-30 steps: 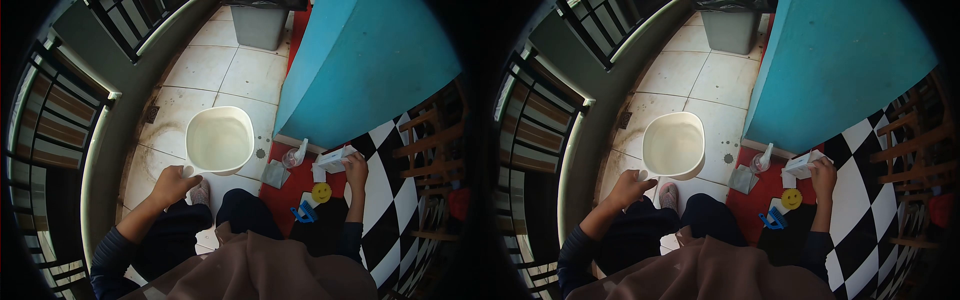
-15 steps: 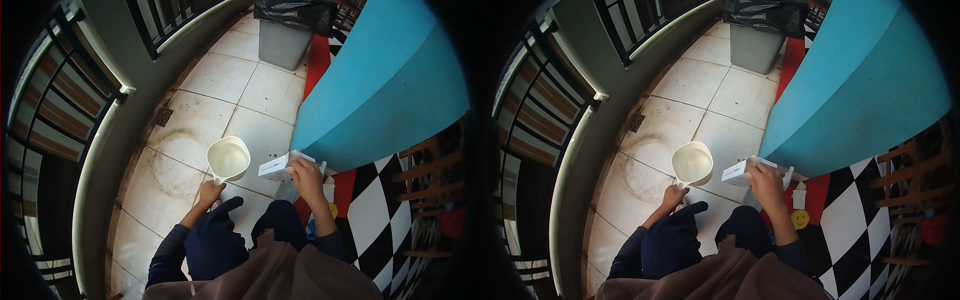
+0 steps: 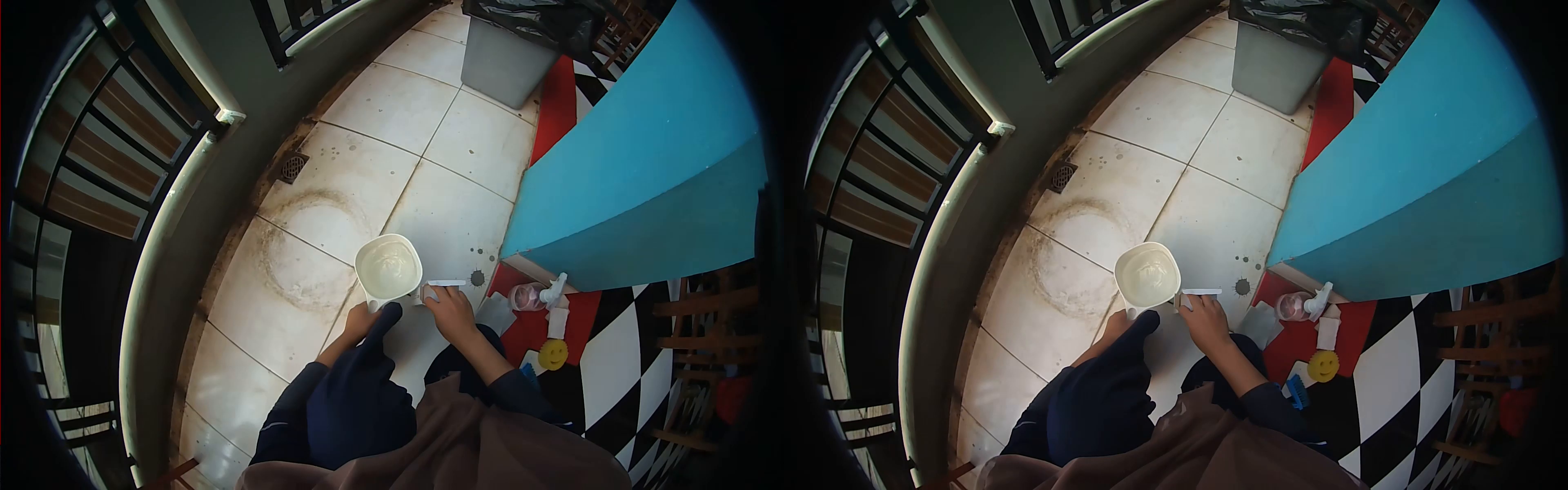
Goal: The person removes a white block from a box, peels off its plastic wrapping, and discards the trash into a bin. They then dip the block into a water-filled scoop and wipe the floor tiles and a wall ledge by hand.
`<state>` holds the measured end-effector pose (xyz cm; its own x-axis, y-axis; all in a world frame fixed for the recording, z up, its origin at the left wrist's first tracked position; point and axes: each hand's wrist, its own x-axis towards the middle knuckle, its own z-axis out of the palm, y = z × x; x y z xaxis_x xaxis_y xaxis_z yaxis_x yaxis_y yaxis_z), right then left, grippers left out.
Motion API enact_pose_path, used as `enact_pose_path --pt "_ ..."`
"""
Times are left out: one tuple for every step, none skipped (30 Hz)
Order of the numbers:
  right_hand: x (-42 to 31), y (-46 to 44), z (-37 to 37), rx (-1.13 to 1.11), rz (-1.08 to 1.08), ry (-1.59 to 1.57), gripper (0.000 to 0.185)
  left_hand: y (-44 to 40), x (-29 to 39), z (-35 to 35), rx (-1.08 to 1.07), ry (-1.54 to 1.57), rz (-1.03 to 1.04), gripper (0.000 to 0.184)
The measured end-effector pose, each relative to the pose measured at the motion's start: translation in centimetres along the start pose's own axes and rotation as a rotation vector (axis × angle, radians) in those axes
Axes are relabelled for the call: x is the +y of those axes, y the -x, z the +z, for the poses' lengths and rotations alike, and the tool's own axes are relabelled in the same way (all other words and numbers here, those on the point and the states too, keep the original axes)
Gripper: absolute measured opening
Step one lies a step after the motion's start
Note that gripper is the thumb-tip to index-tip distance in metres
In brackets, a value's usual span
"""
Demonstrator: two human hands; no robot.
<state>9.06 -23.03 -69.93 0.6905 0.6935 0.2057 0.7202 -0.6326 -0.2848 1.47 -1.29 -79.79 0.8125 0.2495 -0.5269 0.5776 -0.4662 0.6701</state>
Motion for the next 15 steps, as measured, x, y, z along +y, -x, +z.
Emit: enact_pose_path --pt "-0.1 -0.1 0.0 -0.022 -0.009 -0.005 0.022 -0.7 -1.2 0.3 -0.046 0.091 0.035 0.046" --pt "-0.4 0.1 0.1 -0.06 0.001 -0.028 0.023 -1.2 -2.6 0.5 -0.092 0.184 0.064 0.045" --pt "-1.0 0.1 -0.7 -0.096 0.018 -0.046 0.023 -1.5 -3.6 0.7 -0.143 0.275 0.099 0.044" --pt "-1.2 0.2 -1.2 -0.129 0.036 -0.062 0.023 -1.0 -2.9 -0.3 -0.109 0.187 0.12 0.041" --pt "-1.0 0.3 -1.1 -0.094 0.052 -0.144 0.023 -0.5 -2.2 -1.3 -0.074 0.099 0.137 0.038" --pt "-0.6 0.4 -0.9 -0.057 0.069 -0.227 0.022 -0.2 -0.6 -2.9 -0.024 -0.051 0.149 0.037" --pt "-0.3 0.6 -0.8 -0.021 0.086 -0.309 0.022 0.1 1.4 -4.4 0.025 -0.201 0.16 0.035" --pt "-0.1 0.8 -1.0 -0.029 0.149 -0.343 0.022 0.3 3.5 -6.0 0.074 -0.239 0.198 0.032" --pt "0.0 0.8 -1.2 -0.036 0.209 -0.376 0.023 0.4 5.9 -7.7 0.126 -0.276 0.235 0.029" --pt "0.2 0.9 -1.3 -0.042 0.269 -0.411 0.023 0.9 8.8 -9.5 0.078 -0.304 0.314 0.024" --pt "0.7 1.0 -1.0 -0.005 0.257 -0.422 0.023 1.2 11.2 -10.8 0.031 -0.334 0.395 0.019" --pt "1.3 1.2 -0.3 0.033 0.245 -0.434 0.023 1.4 12.5 -10.8 -0.063 -0.349 0.507 0.017" --pt "1.6 1.1 0.0 0.073 0.232 -0.445 0.024 1.5 13.8 -10.3 -0.158 -0.363 0.619 0.015" --pt "1.8 1.1 0.2 0.042 0.295 -0.522 0.023 1.7 14.9 -9.5 -0.254 -0.377 0.73 0.014" --pt "1.7 1.1 0.1 0.021 0.295 -0.512 0.023 1.8 15.1 -7.8 -0.309 -0.394 0.699 0.015"
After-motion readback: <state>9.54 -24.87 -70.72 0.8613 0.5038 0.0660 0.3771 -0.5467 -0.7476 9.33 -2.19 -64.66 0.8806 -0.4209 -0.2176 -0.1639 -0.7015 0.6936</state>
